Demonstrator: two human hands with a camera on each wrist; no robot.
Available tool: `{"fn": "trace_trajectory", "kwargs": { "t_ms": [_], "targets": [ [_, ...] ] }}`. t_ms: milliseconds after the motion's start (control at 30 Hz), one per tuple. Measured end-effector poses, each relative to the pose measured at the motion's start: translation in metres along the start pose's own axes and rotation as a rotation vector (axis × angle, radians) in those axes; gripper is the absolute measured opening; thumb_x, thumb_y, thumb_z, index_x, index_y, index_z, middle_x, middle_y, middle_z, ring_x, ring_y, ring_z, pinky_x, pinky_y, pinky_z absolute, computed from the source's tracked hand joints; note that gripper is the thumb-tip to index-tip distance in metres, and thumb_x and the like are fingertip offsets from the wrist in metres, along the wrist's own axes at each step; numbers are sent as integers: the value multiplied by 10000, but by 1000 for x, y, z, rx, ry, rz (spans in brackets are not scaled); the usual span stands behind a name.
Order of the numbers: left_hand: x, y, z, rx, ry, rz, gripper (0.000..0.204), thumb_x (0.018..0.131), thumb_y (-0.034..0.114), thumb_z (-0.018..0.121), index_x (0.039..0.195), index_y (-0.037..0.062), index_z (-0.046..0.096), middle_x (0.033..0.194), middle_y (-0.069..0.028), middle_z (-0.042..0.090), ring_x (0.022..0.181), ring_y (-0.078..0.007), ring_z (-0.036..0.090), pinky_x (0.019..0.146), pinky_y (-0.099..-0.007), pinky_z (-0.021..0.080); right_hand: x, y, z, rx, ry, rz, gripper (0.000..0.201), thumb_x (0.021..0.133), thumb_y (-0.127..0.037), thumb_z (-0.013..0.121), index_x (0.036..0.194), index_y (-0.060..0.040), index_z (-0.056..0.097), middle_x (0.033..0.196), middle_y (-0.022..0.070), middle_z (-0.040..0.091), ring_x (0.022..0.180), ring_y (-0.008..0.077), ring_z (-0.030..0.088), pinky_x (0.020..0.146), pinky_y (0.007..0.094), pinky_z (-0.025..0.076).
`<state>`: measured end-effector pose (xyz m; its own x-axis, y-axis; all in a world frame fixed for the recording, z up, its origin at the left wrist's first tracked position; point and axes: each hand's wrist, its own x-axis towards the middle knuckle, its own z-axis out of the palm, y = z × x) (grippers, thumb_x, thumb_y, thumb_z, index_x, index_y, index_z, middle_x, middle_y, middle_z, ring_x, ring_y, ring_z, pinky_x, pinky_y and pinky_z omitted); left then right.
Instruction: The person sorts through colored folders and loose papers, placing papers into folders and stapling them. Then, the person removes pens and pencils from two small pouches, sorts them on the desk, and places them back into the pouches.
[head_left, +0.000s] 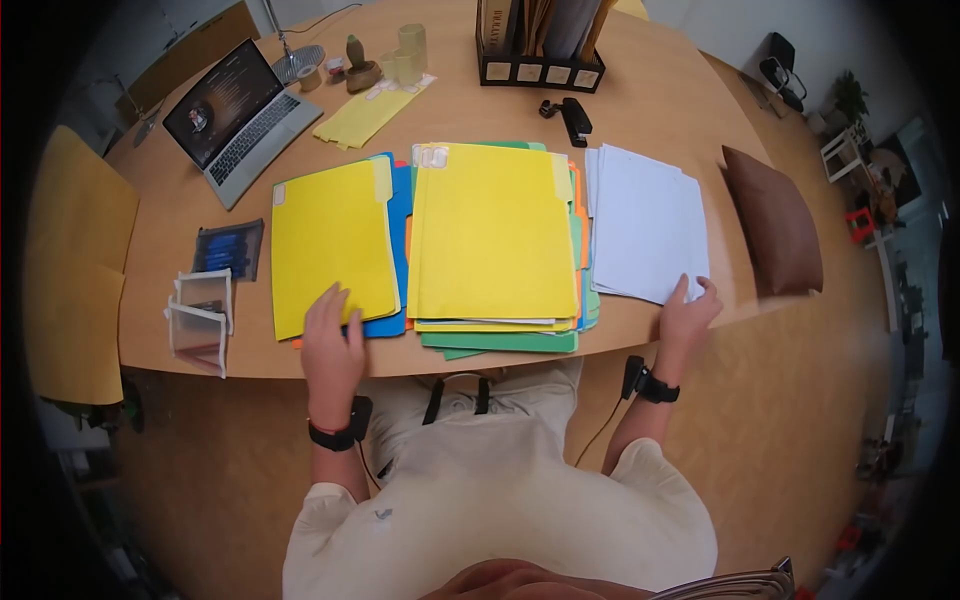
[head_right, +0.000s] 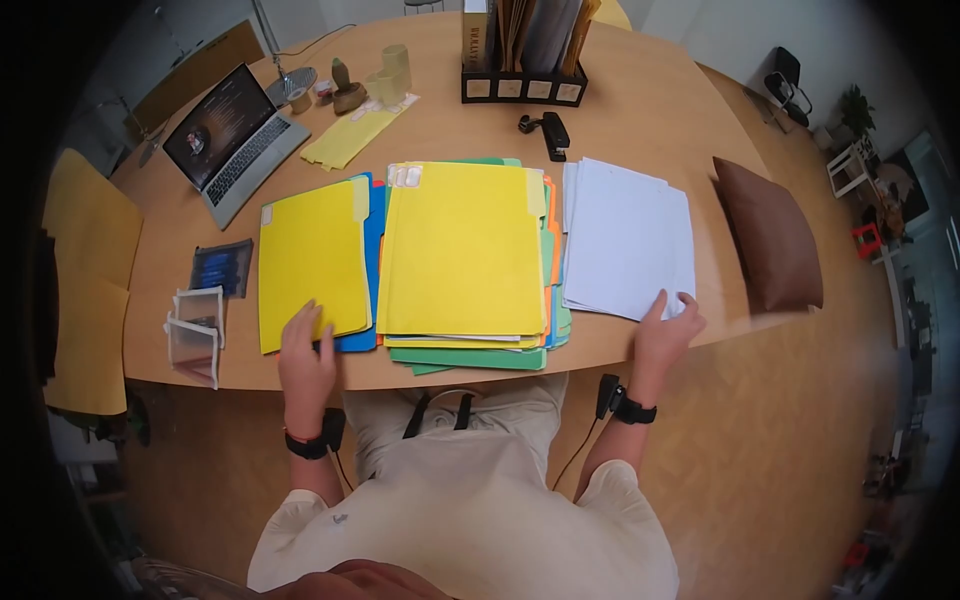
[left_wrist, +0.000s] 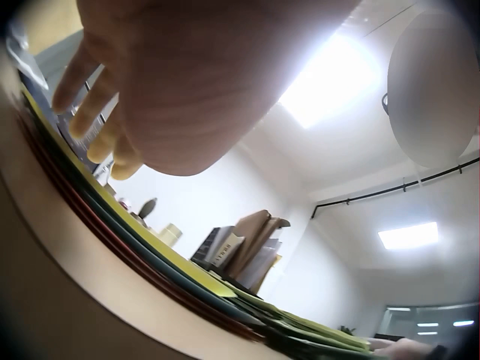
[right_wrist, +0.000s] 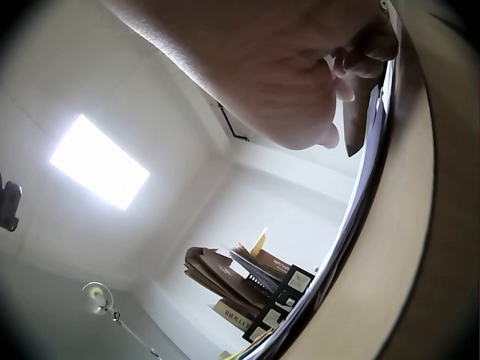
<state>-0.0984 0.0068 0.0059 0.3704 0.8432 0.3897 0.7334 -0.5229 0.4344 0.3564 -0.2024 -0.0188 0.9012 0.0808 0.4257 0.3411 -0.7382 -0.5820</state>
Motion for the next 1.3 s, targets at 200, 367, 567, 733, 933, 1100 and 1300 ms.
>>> {"fn": "trace_trajectory", "kwargs": {
  "t_ms": [200,367,567,733,933,1100,1300],
  "targets": [
    [15,91,35,-156,-150,283,457,918,213,812,1301,-1,686,1449,-235,634,1339,-419,598,1122,-467,495,-57,-55,6,518,-675,-156,263,1013,-236,727,937,13,693,709,68,639,639,168,579,641,317,494],
    [3,101,60,-31,-192,409,396,921,244,806,1237,24,715,1424,-243,646,1336,-398,612,1080,-471,519,-89,-76,-1,451,-761,-185,230,995,-197,749,920,9,678,678,40,597,605,123,528,594,312,458],
    [2,96,52,-114,-179,374,272,929,165,784,1174,51,746,1217,-192,760,1155,-357,727,963,-439,577,-94,-71,-6,687,-804,-170,144,1031,-130,704,1002,11,699,762,6,559,678,86,482,621,269,418],
    [8,97,41,-210,-217,246,196,952,102,731,1139,47,754,1060,-183,767,951,-362,752,796,-391,602,-97,-91,-25,709,-764,-364,165,1031,-125,702,1138,-13,759,831,38,579,698,126,515,646,291,428],
    [5,96,45,-534,-107,65,116,934,45,760,1038,7,795,969,-181,793,869,-335,783,749,-354,609,-110,-91,-22,599,-892,-101,281,1086,-253,633,1091,-8,771,697,78,638,665,126,589,652,307,479],
    [0,94,45,-617,-118,55,120,925,19,773,1035,-23,796,1000,-167,817,876,-257,799,791,-312,608,-113,-86,-19,707,-974,107,362,1100,-271,596,945,23,741,669,58,623,636,97,550,619,306,467],
    [-5,93,39,-721,-73,-78,129,932,-27,749,1060,-38,759,1054,-177,793,915,-301,784,790,-325,614,-113,-80,-12,554,-913,-86,301,1034,-214,685,891,52,683,658,44,598,618,82,493,573,307,425]
  ]
}}
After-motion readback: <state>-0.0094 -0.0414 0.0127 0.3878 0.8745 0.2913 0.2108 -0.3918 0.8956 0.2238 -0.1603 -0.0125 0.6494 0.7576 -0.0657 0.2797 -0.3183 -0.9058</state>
